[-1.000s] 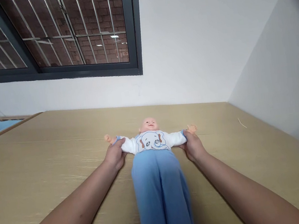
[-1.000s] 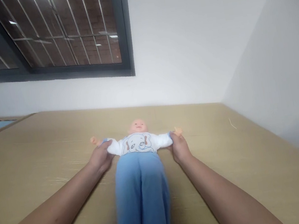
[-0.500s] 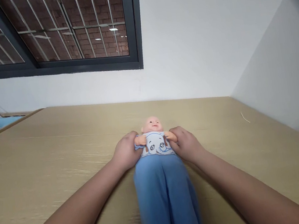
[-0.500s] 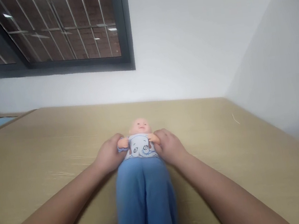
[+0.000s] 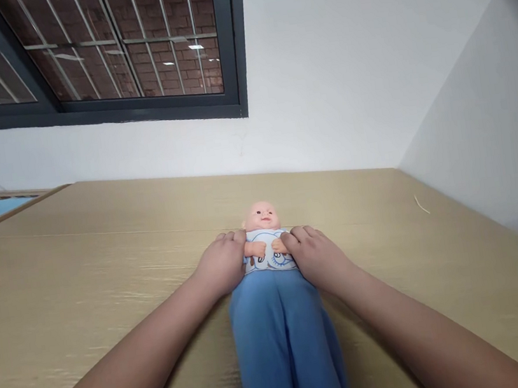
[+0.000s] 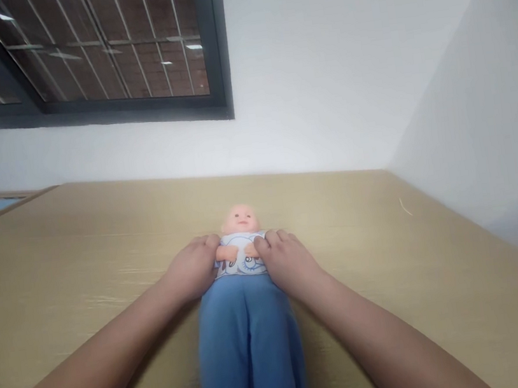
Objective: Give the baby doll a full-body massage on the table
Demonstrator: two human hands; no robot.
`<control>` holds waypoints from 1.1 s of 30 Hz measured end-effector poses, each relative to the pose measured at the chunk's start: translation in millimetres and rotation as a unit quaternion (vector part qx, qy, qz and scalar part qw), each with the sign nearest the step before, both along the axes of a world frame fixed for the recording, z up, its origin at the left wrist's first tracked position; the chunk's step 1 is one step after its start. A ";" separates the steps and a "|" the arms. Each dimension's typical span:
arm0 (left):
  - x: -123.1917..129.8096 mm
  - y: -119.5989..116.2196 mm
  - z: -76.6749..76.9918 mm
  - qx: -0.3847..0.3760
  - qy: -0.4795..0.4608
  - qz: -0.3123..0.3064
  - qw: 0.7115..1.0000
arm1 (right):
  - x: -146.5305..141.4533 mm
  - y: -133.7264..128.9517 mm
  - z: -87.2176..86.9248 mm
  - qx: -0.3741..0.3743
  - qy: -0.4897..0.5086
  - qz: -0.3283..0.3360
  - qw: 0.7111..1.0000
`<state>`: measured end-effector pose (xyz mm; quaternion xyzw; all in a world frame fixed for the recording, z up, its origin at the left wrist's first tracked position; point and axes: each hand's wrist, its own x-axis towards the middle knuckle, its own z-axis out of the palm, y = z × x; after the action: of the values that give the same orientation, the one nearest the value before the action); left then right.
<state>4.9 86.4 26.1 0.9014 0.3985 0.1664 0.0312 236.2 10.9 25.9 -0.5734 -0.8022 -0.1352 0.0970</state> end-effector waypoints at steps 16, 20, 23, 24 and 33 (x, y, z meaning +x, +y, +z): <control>-8.8 38.4 -42.2 -0.337 -0.707 0.141 0.606 | 65.6 44.1 -57.6 0.038 0.843 -0.024 0.535; -9.2 44.3 -46.2 -0.374 -0.740 0.149 0.538 | 67.0 47.2 -62.9 0.013 0.871 -0.047 0.489; -10.9 47.7 -48.2 -0.391 -0.746 0.154 0.516 | 66.1 48.9 -63.7 0.001 0.874 -0.057 0.483; -11.5 48.7 -48.9 -0.392 -0.746 0.156 0.515 | 65.4 49.5 -63.9 0.001 0.872 -0.058 0.485; -13.6 45.8 -45.9 -0.329 -0.683 0.134 0.638 | 59.9 46.5 -58.0 0.078 0.799 -0.064 0.593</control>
<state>-8.7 132.3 -19.8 0.3977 0.4087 0.5951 0.5662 296.1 57.4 -32.1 -0.4918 -0.3513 0.3093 0.7342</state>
